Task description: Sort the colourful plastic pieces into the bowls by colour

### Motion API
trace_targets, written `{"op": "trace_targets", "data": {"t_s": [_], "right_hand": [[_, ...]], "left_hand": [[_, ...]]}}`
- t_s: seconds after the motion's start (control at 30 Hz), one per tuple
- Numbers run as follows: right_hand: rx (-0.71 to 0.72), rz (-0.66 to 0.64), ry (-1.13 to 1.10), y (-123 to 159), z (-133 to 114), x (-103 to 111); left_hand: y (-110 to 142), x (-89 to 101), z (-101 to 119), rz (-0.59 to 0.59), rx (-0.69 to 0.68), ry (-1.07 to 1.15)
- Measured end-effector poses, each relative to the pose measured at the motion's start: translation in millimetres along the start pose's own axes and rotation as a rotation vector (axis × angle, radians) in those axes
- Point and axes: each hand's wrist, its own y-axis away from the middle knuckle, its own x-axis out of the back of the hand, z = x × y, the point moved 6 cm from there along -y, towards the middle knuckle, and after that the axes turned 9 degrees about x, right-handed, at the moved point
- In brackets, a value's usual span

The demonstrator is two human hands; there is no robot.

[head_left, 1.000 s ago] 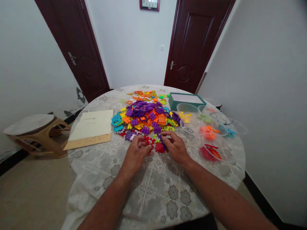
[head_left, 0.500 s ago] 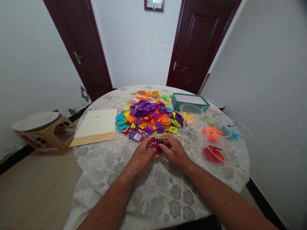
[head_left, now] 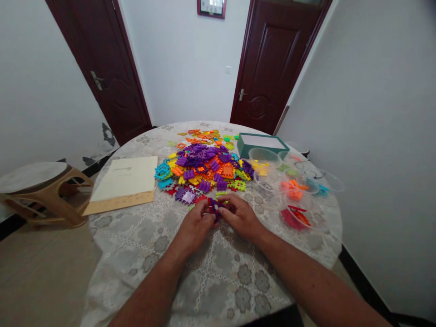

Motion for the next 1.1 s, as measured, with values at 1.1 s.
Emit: {"op": "trace_targets", "data": {"t_s": [1.1], "right_hand": [[-0.165,-0.319,0.307,-60,-38,131]], "left_hand": [[2,22.7,14,0.263,-0.007,-0.223]]}}
